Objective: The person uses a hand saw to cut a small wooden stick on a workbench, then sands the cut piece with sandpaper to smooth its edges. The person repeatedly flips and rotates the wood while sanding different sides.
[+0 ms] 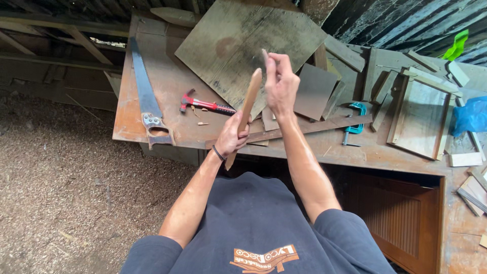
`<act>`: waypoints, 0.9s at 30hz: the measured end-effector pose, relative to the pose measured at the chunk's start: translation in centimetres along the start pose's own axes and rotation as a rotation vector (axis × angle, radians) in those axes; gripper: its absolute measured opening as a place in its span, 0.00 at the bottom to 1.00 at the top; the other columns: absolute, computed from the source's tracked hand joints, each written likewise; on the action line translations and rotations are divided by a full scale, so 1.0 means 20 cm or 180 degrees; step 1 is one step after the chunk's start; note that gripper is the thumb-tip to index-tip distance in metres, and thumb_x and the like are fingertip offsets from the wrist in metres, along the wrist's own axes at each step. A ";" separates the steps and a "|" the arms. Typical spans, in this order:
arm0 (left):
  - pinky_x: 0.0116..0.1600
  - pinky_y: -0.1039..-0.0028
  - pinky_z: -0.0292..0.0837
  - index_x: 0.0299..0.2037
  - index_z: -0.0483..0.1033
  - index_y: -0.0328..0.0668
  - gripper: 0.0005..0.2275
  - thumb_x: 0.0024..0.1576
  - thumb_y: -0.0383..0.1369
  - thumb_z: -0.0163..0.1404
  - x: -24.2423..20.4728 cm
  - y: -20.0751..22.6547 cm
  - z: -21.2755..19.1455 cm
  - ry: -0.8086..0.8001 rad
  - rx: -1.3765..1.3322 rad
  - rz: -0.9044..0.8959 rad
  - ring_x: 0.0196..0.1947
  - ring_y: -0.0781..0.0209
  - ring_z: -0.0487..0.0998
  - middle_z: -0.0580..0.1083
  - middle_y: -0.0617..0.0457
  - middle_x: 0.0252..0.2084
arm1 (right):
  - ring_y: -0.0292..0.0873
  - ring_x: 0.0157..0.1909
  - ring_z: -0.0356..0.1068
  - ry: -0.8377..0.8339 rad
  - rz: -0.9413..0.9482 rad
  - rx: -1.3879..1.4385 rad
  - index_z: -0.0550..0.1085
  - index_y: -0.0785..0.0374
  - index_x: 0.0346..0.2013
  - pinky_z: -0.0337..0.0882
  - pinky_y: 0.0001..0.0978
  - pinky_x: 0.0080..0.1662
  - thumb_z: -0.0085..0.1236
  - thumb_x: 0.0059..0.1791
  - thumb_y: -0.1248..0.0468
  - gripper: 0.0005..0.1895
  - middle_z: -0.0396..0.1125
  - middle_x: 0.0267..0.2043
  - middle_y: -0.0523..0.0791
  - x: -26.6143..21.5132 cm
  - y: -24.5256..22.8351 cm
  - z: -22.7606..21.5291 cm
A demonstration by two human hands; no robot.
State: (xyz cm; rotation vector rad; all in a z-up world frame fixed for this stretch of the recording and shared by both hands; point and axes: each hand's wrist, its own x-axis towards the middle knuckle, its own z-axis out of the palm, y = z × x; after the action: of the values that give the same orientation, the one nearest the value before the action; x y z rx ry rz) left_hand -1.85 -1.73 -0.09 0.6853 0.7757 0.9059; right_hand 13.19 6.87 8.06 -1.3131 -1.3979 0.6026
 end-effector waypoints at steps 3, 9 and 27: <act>0.15 0.81 0.44 0.44 0.65 0.42 0.22 0.68 0.54 0.32 -0.03 0.05 -0.04 0.0159 -0.0182 0.0118 0.11 0.75 0.49 0.56 0.61 0.19 | 0.39 0.26 0.63 -0.0011 -0.0038 0.0028 0.74 0.64 0.50 0.63 0.32 0.29 0.51 0.60 0.65 0.08 0.73 0.30 0.49 -0.04 0.02 0.03; 0.16 0.80 0.45 0.43 0.65 0.41 0.23 0.68 0.54 0.31 -0.06 0.10 -0.07 -0.0137 0.0125 -0.0020 0.12 0.75 0.50 0.55 0.62 0.20 | 0.36 0.34 0.73 -0.0019 -0.1535 -0.0388 0.73 0.61 0.51 0.74 0.31 0.38 0.50 0.63 0.65 0.05 0.76 0.44 0.49 0.06 0.04 0.03; 0.23 0.74 0.63 0.39 0.67 0.38 0.25 0.66 0.54 0.32 -0.07 0.15 -0.18 -0.0258 -0.0074 -0.0308 0.17 0.66 0.63 0.66 0.57 0.25 | 0.53 0.31 0.73 -0.0656 0.0928 -0.1174 0.73 0.57 0.64 0.69 0.40 0.35 0.48 0.62 0.66 0.15 0.75 0.31 0.57 -0.09 0.03 0.06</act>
State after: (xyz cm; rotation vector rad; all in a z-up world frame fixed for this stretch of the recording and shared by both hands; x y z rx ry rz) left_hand -6.59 -0.85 0.67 0.6547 0.7192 0.7935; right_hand 12.00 5.67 6.45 -1.8123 -1.5472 0.7120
